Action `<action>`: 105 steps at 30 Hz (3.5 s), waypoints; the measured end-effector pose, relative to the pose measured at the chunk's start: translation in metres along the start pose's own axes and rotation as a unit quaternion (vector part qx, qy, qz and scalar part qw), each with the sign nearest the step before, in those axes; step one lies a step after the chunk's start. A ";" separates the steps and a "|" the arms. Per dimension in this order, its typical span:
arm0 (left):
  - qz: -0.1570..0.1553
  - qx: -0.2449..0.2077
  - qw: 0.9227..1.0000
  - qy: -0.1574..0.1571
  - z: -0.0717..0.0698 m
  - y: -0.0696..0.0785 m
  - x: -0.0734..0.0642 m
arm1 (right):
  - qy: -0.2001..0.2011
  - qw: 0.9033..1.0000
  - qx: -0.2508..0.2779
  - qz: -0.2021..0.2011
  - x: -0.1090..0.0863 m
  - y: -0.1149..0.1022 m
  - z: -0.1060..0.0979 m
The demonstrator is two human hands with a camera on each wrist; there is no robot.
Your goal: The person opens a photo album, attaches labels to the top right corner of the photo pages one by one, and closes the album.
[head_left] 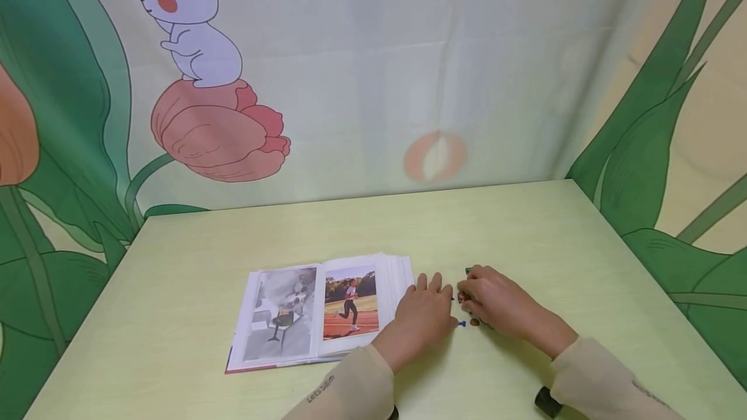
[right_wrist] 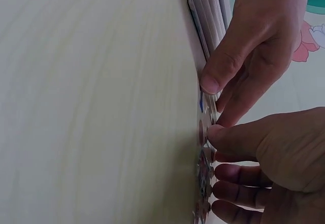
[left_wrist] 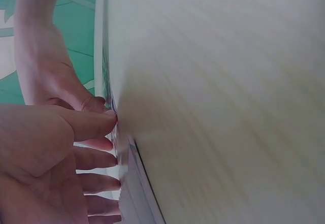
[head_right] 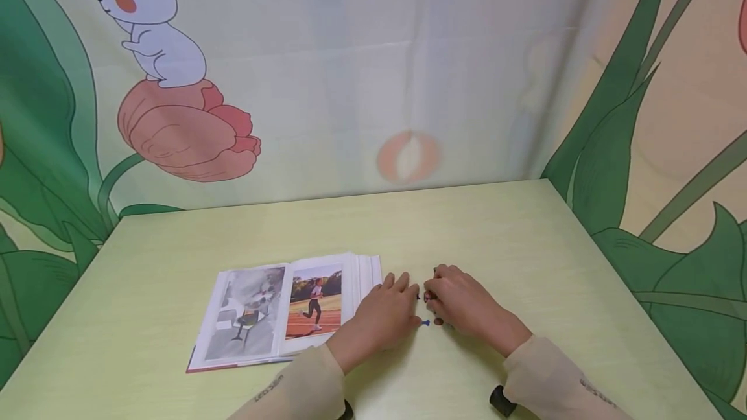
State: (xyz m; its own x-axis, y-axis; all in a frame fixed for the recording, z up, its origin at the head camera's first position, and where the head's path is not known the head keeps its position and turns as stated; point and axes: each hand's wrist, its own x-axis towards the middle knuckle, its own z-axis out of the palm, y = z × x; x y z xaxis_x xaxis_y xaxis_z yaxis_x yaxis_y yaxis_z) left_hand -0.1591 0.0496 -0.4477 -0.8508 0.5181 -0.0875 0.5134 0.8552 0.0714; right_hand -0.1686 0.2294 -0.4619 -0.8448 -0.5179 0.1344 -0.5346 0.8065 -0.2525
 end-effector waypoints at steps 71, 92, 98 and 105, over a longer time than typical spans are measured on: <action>-0.006 0.025 0.999 -0.029 -0.003 0.004 -0.005 | -0.024 0.987 0.141 0.076 0.008 0.015 -0.008; -0.016 -0.009 0.999 -0.049 -0.001 0.002 -0.001 | -0.048 0.972 0.209 0.100 0.004 0.024 -0.015; -0.019 -0.027 0.997 -0.067 -0.003 0.001 -0.001 | -0.048 0.969 0.215 0.110 0.004 0.024 -0.013; -0.015 -0.048 0.996 -0.069 -0.004 -0.002 -0.002 | -0.041 0.970 0.213 0.106 0.004 0.025 -0.010</action>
State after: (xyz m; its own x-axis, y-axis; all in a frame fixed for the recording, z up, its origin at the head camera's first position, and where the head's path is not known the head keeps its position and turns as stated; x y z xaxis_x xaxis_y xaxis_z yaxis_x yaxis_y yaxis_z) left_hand -0.1587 0.0472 -0.4434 -0.8391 0.4949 -0.2260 0.4691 0.8685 0.1603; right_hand -0.1855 0.2500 -0.4578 -0.9210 -0.3878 -0.0358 -0.2764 0.7156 -0.6415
